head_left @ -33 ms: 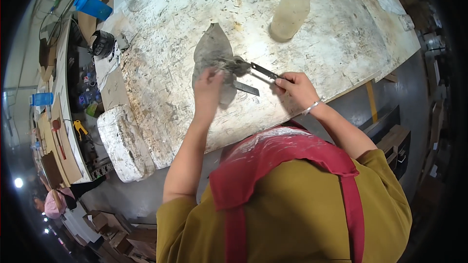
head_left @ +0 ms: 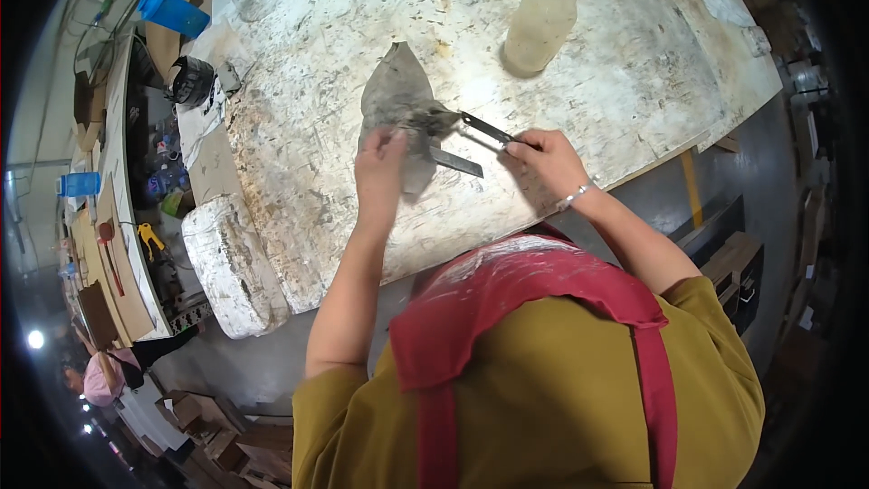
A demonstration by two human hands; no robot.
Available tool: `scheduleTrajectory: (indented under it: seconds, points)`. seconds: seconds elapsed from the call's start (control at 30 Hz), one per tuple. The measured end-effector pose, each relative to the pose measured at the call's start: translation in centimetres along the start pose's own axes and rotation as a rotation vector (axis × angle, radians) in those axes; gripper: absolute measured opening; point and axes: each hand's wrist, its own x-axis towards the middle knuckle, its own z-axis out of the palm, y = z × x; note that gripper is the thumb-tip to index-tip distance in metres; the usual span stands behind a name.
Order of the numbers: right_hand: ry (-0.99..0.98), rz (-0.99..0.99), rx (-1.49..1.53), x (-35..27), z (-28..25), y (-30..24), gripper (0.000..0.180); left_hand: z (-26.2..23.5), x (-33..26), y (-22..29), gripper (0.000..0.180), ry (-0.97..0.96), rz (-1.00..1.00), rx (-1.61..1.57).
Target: The person cleans a metal latch using a cloth and liquid. They pour liquid from a bottle onto the cloth, rub the latch repeatedly, and then clean a second small metal component by hand.
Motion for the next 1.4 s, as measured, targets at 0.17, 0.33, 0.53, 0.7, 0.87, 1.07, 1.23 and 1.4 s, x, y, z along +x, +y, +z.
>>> scheduleTrajectory:
  seconds: [0.17,0.33,0.53,0.7,0.87,1.07,1.23,1.4]
  points:
    - [0.005,-0.308,-0.468,2.8,3.1,0.3,0.019,-0.6,-1.0,-0.2,0.027,-0.002,0.093,0.292]
    - [-0.101,-0.217,-0.674,2.6,5.5,-1.6,0.019,-1.1,-0.7,-1.7,0.027,0.048,0.075,0.239]
    - [-0.153,-0.135,-0.588,2.3,5.1,-2.4,0.016,-1.0,-0.7,-0.9,0.023,0.063,-0.058,0.015]
    - [-0.293,0.061,-0.112,2.9,5.3,-1.1,0.010,0.1,-2.3,0.2,0.022,-0.039,0.266,0.271]
    - [-0.312,0.199,-0.150,3.1,5.9,-1.7,0.014,1.3,-2.0,-0.6,0.016,-0.221,0.745,0.603]
    - [-0.351,0.146,-0.217,-0.2,2.9,0.1,0.023,1.9,-1.2,-1.7,0.014,-0.167,0.700,0.601]
    - [-0.204,0.108,-0.362,0.0,1.6,-3.0,0.030,0.8,-1.0,1.3,0.012,-0.119,0.675,0.477]
    - [-0.358,-0.114,-0.740,1.2,3.8,-4.2,0.027,1.2,-1.2,3.0,0.019,-0.431,0.965,0.744]
